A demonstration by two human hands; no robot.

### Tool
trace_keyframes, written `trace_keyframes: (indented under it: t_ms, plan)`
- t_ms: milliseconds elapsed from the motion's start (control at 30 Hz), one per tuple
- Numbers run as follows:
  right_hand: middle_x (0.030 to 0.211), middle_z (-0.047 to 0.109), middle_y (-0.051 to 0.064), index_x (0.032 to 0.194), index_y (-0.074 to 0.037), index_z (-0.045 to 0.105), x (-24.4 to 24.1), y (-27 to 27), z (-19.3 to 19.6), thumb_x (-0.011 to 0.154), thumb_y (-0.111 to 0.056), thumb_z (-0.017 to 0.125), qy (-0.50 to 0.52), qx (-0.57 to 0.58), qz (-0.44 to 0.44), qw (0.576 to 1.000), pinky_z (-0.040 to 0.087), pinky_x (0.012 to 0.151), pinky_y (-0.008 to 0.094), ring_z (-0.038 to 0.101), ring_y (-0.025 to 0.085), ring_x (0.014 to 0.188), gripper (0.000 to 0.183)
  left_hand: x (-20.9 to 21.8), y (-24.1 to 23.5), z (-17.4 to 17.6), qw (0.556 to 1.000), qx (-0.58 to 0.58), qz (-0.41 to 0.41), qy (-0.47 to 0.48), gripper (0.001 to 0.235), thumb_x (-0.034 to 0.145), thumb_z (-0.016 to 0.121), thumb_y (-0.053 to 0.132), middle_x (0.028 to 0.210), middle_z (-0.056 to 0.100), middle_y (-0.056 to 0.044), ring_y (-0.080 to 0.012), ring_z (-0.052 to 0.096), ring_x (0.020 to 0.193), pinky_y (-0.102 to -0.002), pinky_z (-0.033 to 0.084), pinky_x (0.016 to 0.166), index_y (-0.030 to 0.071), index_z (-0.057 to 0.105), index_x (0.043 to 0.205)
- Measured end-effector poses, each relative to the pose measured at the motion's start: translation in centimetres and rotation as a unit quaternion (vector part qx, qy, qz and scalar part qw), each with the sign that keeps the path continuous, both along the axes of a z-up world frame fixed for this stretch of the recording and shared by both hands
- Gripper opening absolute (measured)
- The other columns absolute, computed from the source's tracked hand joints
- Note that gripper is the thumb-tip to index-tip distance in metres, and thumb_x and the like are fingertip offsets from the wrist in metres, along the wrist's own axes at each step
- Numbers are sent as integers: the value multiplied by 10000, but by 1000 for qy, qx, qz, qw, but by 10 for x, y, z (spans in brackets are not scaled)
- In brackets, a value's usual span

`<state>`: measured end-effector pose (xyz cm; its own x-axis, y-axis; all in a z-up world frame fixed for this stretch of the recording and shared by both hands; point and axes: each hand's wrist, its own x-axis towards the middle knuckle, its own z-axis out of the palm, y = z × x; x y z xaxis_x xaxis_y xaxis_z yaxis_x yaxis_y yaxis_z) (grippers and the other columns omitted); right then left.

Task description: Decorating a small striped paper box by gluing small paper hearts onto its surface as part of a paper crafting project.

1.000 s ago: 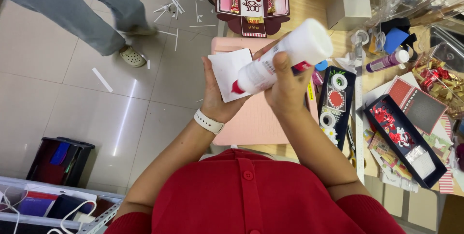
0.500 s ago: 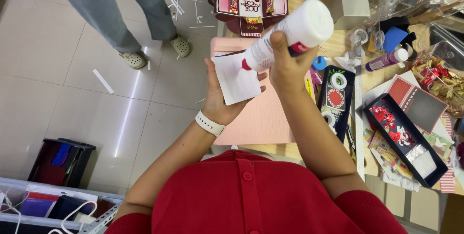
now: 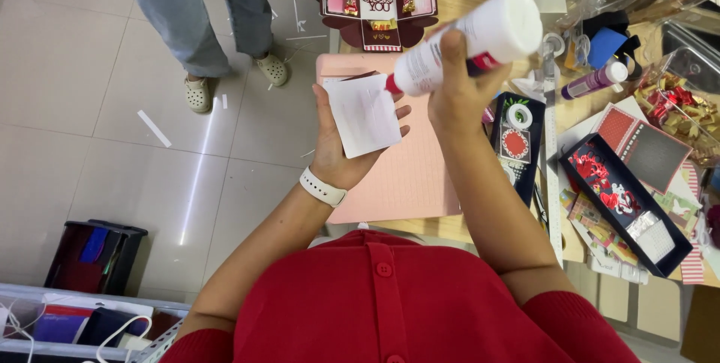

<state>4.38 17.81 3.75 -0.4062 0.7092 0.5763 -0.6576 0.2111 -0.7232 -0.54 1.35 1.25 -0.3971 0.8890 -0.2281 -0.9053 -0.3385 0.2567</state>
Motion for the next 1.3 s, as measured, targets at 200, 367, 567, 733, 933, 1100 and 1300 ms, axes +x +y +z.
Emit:
trace_keyframes:
  t_ms: [200,367,567,733,933,1100,1300]
  plan:
    - [883,708,143,1028,-34,613,-16,-3,5,858,-290,874,-31,-20,-42,998,630,738,395,722,252,808,403,0,2,-2,1000,-5,-1,15,1040,723,428,850,1397,604,-208,-428,591,1257,-552,464,1037,123,507,1462]
    - [978,696,148,1203,-18,564,-11,15,-43,881,-186,877,-17,54,-46,997,583,846,413,656,194,893,479,-7,6,-19,999,27,18,25,972,795,430,867,1359,633,-166,-412,611,1255,-573,443,1088,162,496,1460]
    - [1014,683,153,1373,0,518,12,11,-58,915,-96,853,-12,83,-45,995,548,917,417,646,182,933,575,-9,20,-26,998,52,41,14,895,852,356,890,1255,694,-146,-324,690,1151,-507,502,1077,183,586,1351]
    - [887,679,166,1323,31,529,30,-4,-50,942,-172,807,-35,61,-12,997,571,831,397,712,247,823,514,-7,23,-20,998,36,39,14,861,839,359,890,1213,714,-121,-288,712,1103,-471,522,1054,209,627,1293]
    - [831,726,188,1059,-15,643,25,-16,-24,932,-238,800,-25,-178,-27,983,655,699,405,771,294,759,301,-11,29,-46,999,26,32,-25,949,783,401,896,1346,671,-177,-403,667,1211,-554,436,1165,188,633,1370]
    - [1022,581,150,1228,17,495,17,49,-55,858,-371,717,-109,-560,-41,820,650,791,473,724,351,937,580,-12,5,-25,993,-73,71,-54,891,834,425,805,1442,607,-184,-441,535,1360,-585,372,1180,153,604,1415]
    - [964,648,197,1087,-20,530,-9,146,-118,951,-288,628,-53,-596,-10,801,654,801,573,724,413,901,316,-24,-8,-29,990,-99,88,-39,874,833,440,800,1387,631,-222,-447,574,1303,-614,378,1158,140,614,1378]
